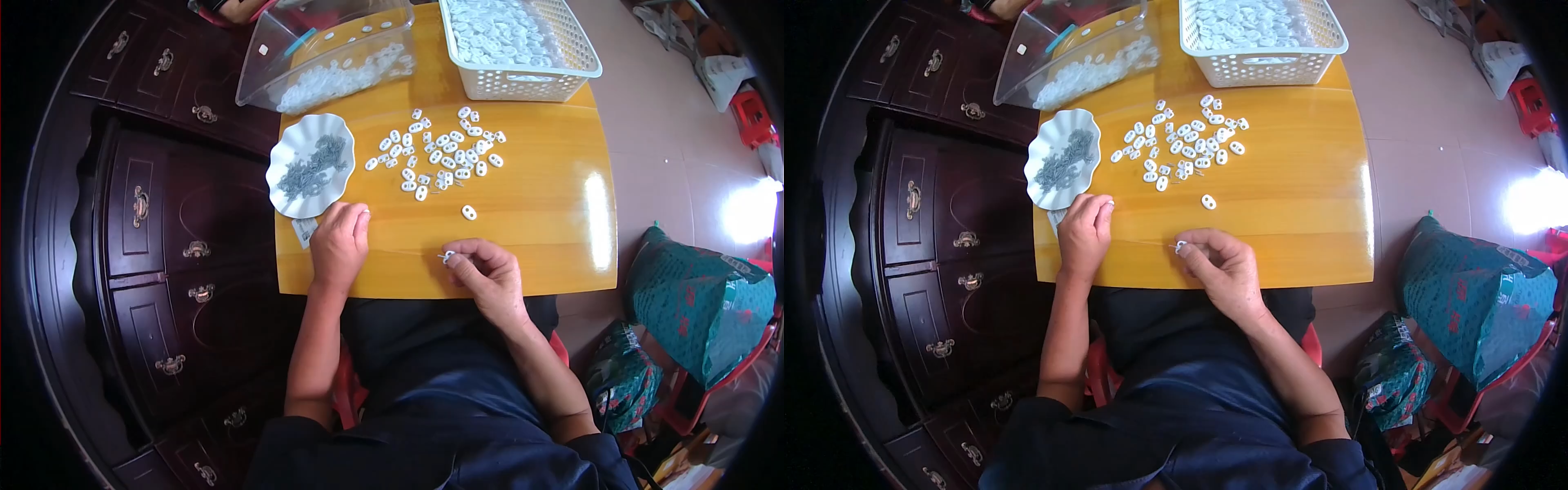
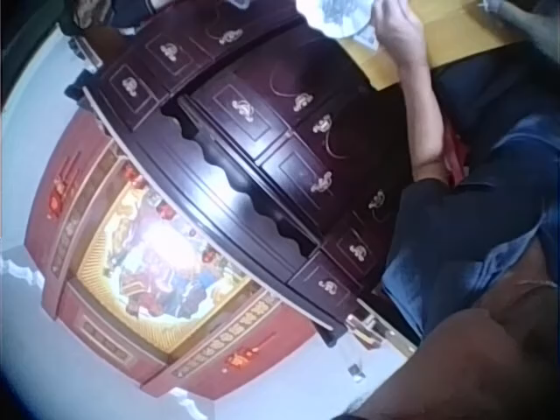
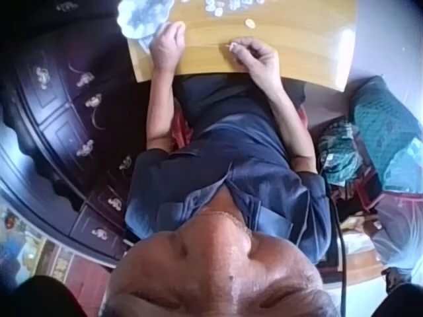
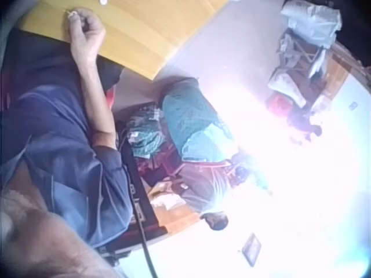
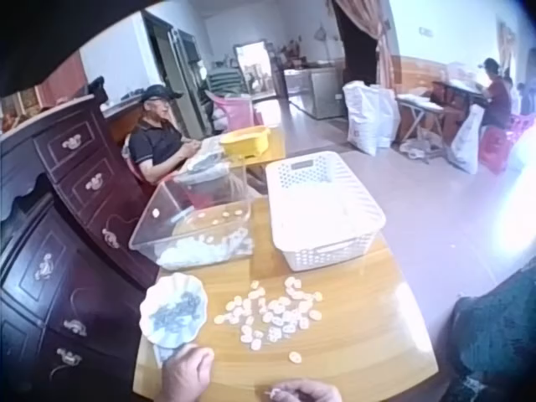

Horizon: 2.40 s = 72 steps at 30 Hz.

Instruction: Inserting small metal pins into white plastic components at a workbench.

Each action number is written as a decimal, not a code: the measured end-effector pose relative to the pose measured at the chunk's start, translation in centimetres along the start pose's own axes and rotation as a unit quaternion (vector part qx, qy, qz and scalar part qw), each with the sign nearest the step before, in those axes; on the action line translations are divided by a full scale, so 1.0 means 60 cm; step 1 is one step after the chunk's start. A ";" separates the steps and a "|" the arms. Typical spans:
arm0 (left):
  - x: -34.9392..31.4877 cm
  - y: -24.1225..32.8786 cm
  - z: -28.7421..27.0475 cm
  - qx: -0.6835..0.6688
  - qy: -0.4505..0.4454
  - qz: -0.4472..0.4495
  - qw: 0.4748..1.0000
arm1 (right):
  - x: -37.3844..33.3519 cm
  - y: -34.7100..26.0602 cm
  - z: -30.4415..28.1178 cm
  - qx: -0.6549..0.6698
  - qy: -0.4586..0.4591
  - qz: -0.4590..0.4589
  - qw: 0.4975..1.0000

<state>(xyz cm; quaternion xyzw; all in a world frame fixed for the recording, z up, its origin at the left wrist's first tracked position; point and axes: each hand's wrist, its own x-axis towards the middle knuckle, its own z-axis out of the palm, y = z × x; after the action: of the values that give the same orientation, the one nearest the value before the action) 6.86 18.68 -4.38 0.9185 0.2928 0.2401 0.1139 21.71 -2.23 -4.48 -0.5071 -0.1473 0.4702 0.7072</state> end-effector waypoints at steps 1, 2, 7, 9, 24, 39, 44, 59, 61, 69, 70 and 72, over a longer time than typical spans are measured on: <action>-0.001 0.001 0.001 -0.020 0.000 -0.008 1.000 | 0.000 -0.002 0.000 0.001 0.005 0.003 1.000; -0.003 0.004 0.000 -0.039 0.000 -0.016 0.999 | 0.001 -0.003 0.001 0.002 0.010 0.006 1.000; -0.020 0.070 -0.034 -0.226 -0.097 -0.160 0.956 | 0.002 -0.004 -0.002 0.026 0.010 0.015 1.000; -0.029 0.092 -0.036 -0.320 -0.114 -0.162 0.926 | 0.000 -0.006 -0.001 0.026 0.012 0.020 0.999; -0.043 0.125 -0.015 -0.457 -0.143 -0.146 0.866 | -0.004 -0.007 -0.001 0.020 0.000 0.008 1.000; -0.027 0.131 -0.029 -0.394 -0.150 -0.071 0.904 | -0.003 -0.006 -0.005 0.015 -0.028 0.012 0.999; -0.023 0.134 -0.031 -0.384 -0.152 -0.065 0.908 | -0.003 -0.005 -0.003 0.001 -0.026 -0.006 1.000; -0.020 0.137 -0.026 -0.385 -0.158 -0.039 0.909 | -0.002 0.001 -0.006 -0.013 -0.030 -0.013 0.999; -0.018 0.138 -0.026 -0.380 -0.158 -0.027 0.911 | -0.001 0.002 -0.006 -0.014 -0.029 -0.013 0.999; -0.009 0.144 -0.031 -0.375 -0.169 0.010 0.911 | -0.001 -0.003 -0.011 -0.016 -0.037 0.017 0.999; -0.008 0.146 -0.032 -0.376 -0.169 0.010 0.911 | 0.000 -0.004 -0.012 -0.008 -0.039 0.024 0.999; -0.008 0.152 -0.032 -0.357 -0.176 0.008 0.917 | -0.001 -0.006 -0.011 0.001 -0.041 0.031 0.999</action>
<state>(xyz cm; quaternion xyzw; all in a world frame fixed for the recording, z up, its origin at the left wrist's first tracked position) 9.92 11.19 0.28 0.8465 0.1554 0.1645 0.4820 22.33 -2.71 -4.43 -0.4914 -0.1600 0.5123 0.6859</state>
